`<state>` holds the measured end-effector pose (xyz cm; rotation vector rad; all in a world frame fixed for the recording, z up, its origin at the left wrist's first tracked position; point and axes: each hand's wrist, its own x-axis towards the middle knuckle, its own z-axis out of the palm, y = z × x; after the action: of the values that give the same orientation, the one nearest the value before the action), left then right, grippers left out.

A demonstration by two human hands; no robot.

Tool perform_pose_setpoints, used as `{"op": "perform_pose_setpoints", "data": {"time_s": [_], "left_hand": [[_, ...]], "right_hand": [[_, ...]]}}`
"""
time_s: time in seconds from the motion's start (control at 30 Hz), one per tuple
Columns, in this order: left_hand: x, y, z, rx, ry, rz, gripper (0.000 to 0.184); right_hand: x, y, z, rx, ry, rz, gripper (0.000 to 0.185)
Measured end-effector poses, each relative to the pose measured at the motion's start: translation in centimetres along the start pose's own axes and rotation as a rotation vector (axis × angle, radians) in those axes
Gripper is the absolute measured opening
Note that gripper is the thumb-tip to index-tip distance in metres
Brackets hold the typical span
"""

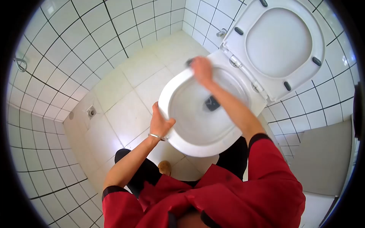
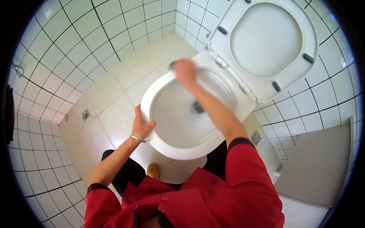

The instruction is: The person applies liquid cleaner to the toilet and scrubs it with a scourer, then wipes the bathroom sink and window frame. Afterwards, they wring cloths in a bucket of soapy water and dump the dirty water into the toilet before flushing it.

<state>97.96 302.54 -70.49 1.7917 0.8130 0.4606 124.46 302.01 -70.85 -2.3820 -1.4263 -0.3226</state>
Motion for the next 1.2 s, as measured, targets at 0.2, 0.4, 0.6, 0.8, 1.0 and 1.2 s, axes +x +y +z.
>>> {"op": "perform_pose_setpoints", "data": {"time_s": [0.2,0.4,0.6,0.8,1.0,1.2], "left_hand": [[-0.3,-2.1,-1.4,-0.063,-0.003,0.009,0.070],[-3.2,-4.5,-2.8,0.129,0.031,0.016,0.080],[-5.5,-3.0,-3.7,0.022,-0.152,-0.129,0.081],[-2.9,-3.9,-2.3,-0.551,-0.242,-0.250,0.071],[-3.9,-3.4,-8.3,-0.937,-0.172,-0.504,0.071],[-4.0,-2.6,-5.7,-0.438,-0.061,-0.255,0.075]], "right_hand": [[-0.7,2.4,2.7,0.100,0.307,-0.081,0.016],[-0.6,3.1,0.0,0.007,0.104,-0.081,0.025],[-6.4,-4.6,0.3,0.162,0.126,-0.264,0.026],[-8.0,-3.4,1.1,-0.037,0.243,-0.375,0.021],[-19.5,-20.3,-4.7,0.457,-0.120,-0.480,0.026],[-27.5,-10.9,-10.9,0.436,-0.443,-0.197,0.025]]}}
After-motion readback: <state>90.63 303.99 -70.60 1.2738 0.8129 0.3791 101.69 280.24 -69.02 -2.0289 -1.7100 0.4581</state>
